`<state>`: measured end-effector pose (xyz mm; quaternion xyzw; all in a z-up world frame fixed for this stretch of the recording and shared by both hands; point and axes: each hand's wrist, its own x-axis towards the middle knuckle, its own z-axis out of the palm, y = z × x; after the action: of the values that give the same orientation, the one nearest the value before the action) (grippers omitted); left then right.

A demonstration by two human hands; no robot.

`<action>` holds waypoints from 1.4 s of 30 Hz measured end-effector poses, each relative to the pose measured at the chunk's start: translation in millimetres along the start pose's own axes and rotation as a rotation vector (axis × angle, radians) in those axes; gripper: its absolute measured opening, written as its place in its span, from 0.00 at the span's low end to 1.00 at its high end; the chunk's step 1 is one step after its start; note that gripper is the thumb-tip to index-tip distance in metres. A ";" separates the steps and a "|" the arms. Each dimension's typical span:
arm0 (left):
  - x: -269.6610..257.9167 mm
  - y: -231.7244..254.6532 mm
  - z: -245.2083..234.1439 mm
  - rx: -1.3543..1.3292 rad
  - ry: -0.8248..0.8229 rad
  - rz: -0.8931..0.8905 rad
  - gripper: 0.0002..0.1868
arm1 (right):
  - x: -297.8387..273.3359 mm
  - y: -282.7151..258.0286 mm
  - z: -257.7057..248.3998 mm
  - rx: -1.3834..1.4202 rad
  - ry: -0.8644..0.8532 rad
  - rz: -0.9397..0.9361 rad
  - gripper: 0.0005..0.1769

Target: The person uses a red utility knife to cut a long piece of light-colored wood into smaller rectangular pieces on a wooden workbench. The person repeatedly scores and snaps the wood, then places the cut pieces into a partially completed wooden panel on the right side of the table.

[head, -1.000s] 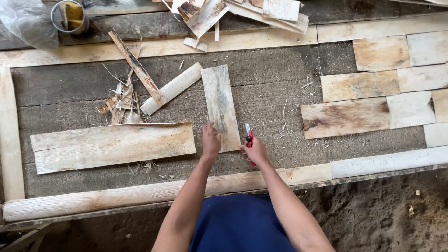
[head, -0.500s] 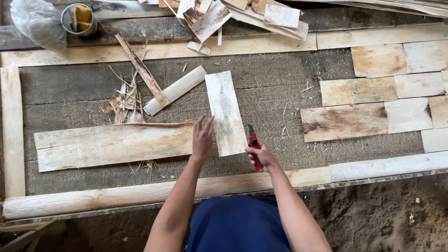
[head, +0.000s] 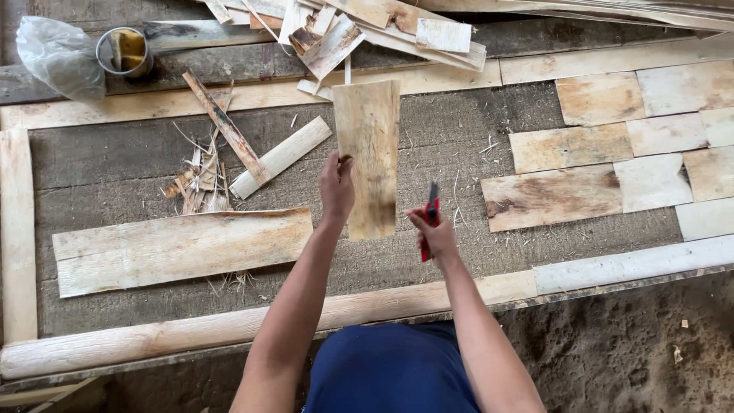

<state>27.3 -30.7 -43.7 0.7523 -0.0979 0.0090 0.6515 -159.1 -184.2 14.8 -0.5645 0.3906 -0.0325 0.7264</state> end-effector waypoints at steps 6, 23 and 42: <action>-13.2 -61.9 10.4 -0.154 -0.111 -0.266 0.13 | 17.5 45.6 7.4 -0.063 -0.068 0.085 0.23; -66.4 -80.9 -28.4 -0.028 -0.544 -0.314 0.15 | 68.3 -63.9 0.6 0.231 0.148 -0.105 0.12; -44.8 -100.4 -7.2 -0.151 -0.005 -0.600 0.09 | 37.9 66.4 0.4 -0.304 -0.123 0.279 0.27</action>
<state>0.1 -4.4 -147.2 0.6971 0.1265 -0.1927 0.6790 -158.7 -178.4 -61.5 -0.6089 0.4201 0.1622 0.6530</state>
